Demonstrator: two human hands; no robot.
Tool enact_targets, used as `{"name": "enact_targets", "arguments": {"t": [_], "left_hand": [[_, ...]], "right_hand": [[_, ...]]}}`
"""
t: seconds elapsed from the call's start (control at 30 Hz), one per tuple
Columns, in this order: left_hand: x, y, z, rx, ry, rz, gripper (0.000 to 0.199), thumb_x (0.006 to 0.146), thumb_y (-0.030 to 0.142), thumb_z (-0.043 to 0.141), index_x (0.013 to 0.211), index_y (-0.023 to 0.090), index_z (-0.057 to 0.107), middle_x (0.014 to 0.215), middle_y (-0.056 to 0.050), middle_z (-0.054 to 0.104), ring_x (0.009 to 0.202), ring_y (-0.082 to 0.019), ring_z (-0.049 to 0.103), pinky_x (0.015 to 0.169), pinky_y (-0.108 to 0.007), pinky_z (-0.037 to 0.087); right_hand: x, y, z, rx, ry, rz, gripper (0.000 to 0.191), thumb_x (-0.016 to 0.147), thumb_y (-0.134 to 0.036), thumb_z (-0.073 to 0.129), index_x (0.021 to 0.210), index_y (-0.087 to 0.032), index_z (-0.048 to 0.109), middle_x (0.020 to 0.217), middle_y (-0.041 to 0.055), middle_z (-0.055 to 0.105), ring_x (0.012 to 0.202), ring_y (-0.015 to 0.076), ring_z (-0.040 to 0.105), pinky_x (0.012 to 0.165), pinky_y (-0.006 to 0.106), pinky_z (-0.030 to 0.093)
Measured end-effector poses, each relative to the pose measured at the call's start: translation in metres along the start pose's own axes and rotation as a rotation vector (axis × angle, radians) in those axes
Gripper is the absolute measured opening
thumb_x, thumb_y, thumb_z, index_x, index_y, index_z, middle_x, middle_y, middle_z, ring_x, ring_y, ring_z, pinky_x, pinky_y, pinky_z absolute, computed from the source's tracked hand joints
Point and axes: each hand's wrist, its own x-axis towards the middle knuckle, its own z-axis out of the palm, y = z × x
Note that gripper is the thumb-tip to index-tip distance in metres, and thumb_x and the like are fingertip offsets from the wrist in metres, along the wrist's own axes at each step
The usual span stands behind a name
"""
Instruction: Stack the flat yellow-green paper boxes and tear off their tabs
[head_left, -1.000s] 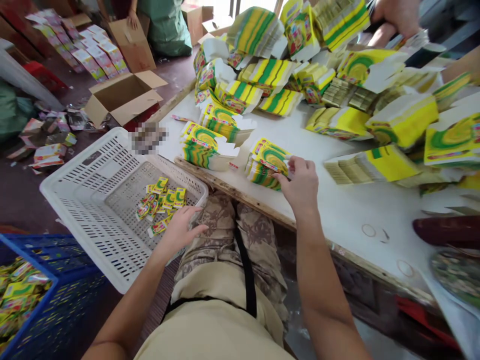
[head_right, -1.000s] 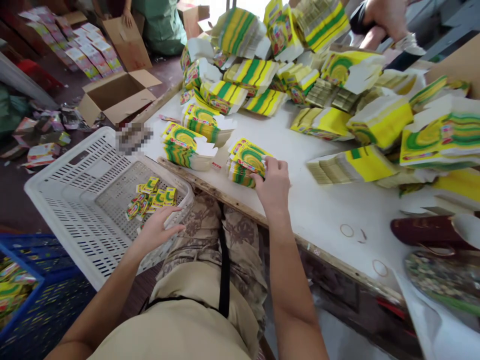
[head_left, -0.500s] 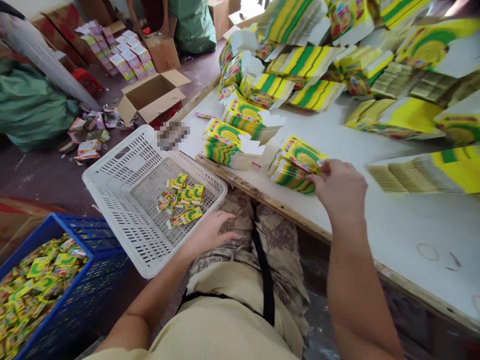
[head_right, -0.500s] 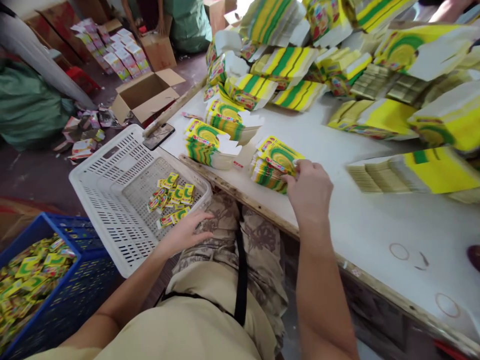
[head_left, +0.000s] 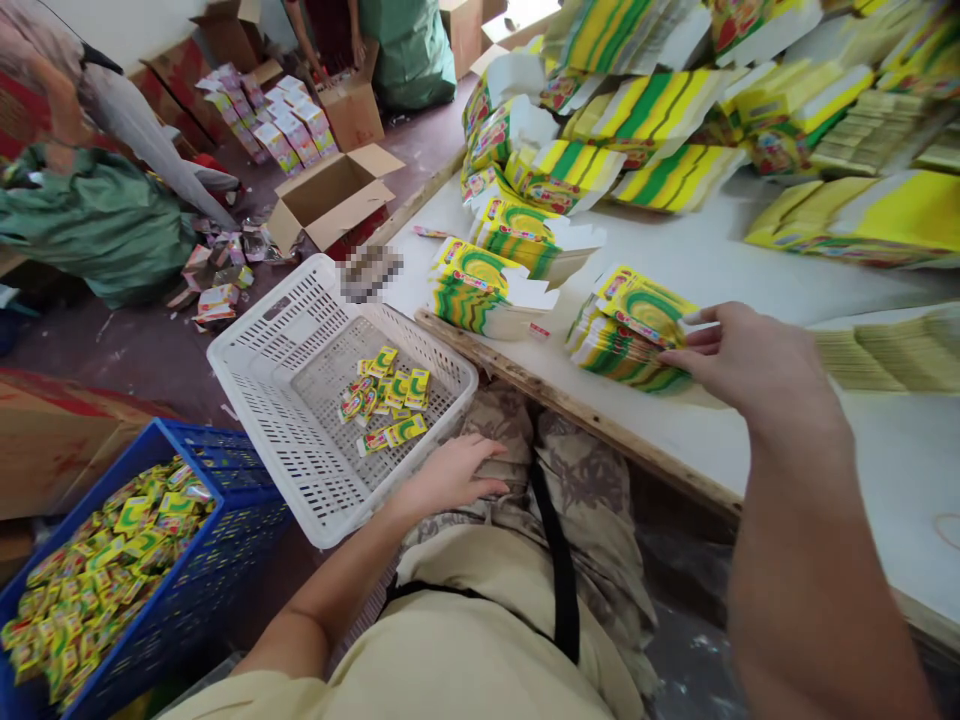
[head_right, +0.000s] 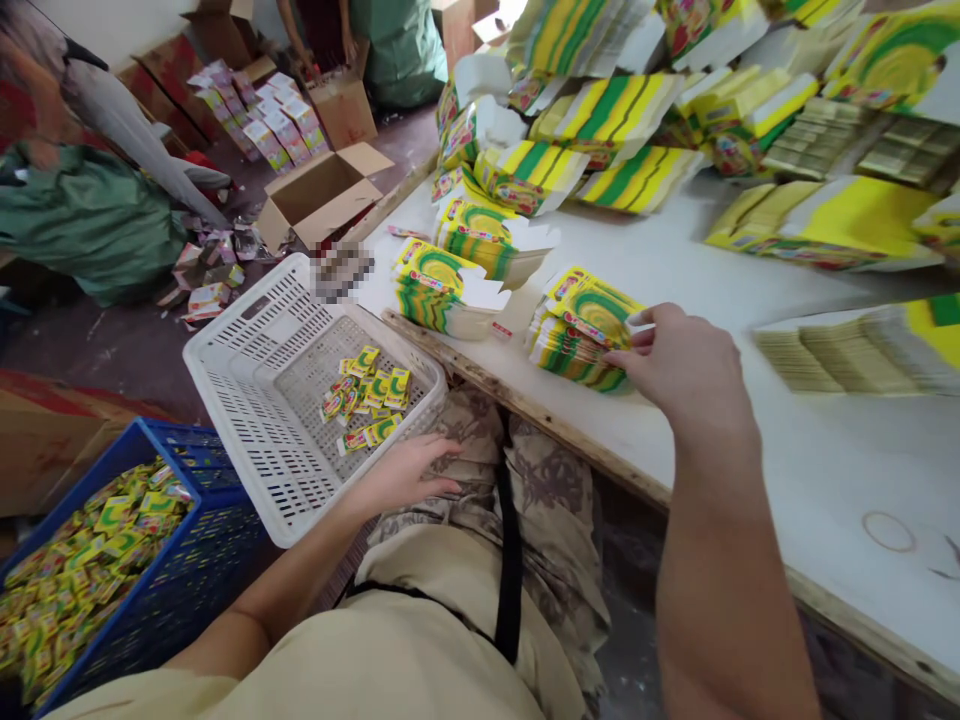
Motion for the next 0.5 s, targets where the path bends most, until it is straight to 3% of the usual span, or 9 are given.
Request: {"name": "enact_targets", "arguments": {"t": [0.1,0.3,0.5], "left_hand": [[-0.0027,0.0014,0.0007,-0.010,-0.005,-0.005,0.043,0.086,0.038,0.067,0.123,0.018,0.057,0.122,-0.011,0.066,0.115,-0.025,0.061,0.098,-0.040,0.048],[-0.0042,-0.0007,0.0047,-0.006,-0.008,0.018,0.041,0.086,0.038,0.067,0.121,0.018,0.058,0.120,-0.012,0.066,0.114,-0.025,0.062,0.097,-0.040,0.049],[0.0016,-0.0054,0.0097,-0.022,-0.008,0.033,0.040,0.085,0.033,0.068,0.120,0.019,0.059,0.118,-0.011,0.067,0.112,-0.025,0.062,0.097,-0.041,0.049]], "right_hand": [[0.0010,0.0004,-0.0009,-0.001,-0.003,-0.001,0.037,0.069,-0.024,0.074,0.102,-0.022,0.058,0.073,0.0010,0.067,0.070,0.0207,0.060,0.064,0.032,0.037],[-0.0019,0.0029,0.0013,-0.034,0.187,-0.095,0.032,0.071,-0.028,0.074,0.096,-0.020,0.057,0.079,0.0088,0.065,0.095,0.0277,0.056,0.067,0.034,0.036],[0.0018,-0.0033,-0.0070,-0.066,0.039,-0.049,0.027,0.070,-0.030,0.077,0.087,-0.018,0.059,0.076,0.0042,0.065,0.075,0.0204,0.058,0.065,0.031,0.036]]}}
